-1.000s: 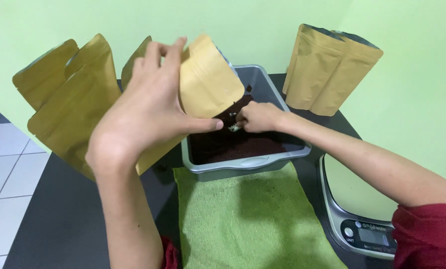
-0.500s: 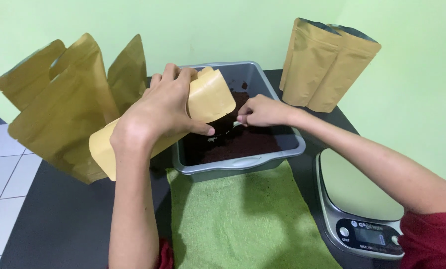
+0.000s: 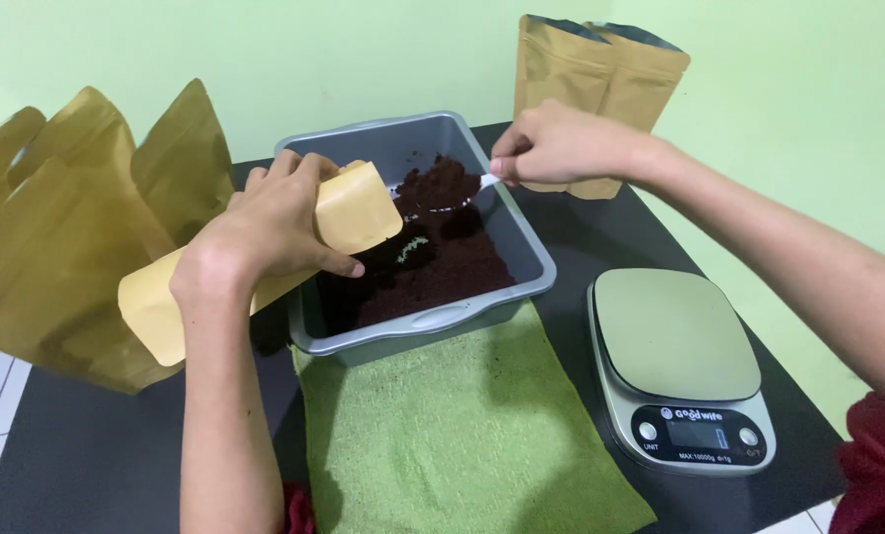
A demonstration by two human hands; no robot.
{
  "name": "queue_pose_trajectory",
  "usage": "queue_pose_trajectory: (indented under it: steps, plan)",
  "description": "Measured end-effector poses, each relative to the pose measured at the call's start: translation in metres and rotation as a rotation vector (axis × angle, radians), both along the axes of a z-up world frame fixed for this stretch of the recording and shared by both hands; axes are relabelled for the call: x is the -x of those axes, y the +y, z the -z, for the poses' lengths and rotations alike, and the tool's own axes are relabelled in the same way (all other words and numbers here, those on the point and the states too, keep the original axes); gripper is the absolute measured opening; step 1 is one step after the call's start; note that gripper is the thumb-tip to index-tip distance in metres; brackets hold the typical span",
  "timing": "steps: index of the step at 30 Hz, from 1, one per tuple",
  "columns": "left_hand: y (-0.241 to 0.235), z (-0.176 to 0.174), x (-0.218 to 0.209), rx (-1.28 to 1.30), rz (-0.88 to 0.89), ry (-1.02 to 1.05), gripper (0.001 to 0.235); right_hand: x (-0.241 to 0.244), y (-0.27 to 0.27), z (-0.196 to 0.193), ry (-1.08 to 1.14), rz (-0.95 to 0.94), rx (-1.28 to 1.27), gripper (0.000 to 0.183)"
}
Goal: The person scoops coffee powder from a tray into a pouch, weighs the pouch on a digital scale, and seals the pouch by hand.
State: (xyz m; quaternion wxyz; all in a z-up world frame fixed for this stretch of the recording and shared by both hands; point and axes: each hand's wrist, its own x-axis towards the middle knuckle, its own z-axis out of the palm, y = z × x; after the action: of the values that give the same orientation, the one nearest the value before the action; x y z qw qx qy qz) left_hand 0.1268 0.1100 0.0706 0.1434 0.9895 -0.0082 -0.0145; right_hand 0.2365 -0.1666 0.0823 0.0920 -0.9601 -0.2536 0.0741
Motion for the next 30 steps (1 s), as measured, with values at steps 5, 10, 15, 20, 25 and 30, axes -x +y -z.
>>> queue_pose_trajectory:
  steps: [5,10,15,20,25,30]
  plan:
    - [-0.008,-0.008,0.003,-0.023,-0.007,0.095,0.092,0.027,0.022,-0.032,0.087,0.047,-0.005,0.039]
    - [-0.005,-0.002,-0.001,-0.035,0.044,0.055,0.095,0.026,0.051,-0.032,0.095,-0.023,0.002,0.043]
    - [-0.001,-0.005,0.002,0.052,0.08,-0.044,0.1,0.023,0.075,-0.027,-0.068,-0.43,-0.074,0.04]
    - [0.017,-0.004,0.002,0.202,0.114,-0.161,0.109,0.014,0.075,-0.017,-0.487,-0.849,-0.39,0.01]
    - [0.031,-0.01,0.01,0.242,0.044,-0.139,0.106,0.009,0.048,-0.022,-0.625,-0.758,-0.371,0.02]
    - [0.04,-0.007,0.007,0.222,0.055,-0.198,0.108,-0.003,0.032,-0.006,-0.383,-0.217,-0.141,0.017]
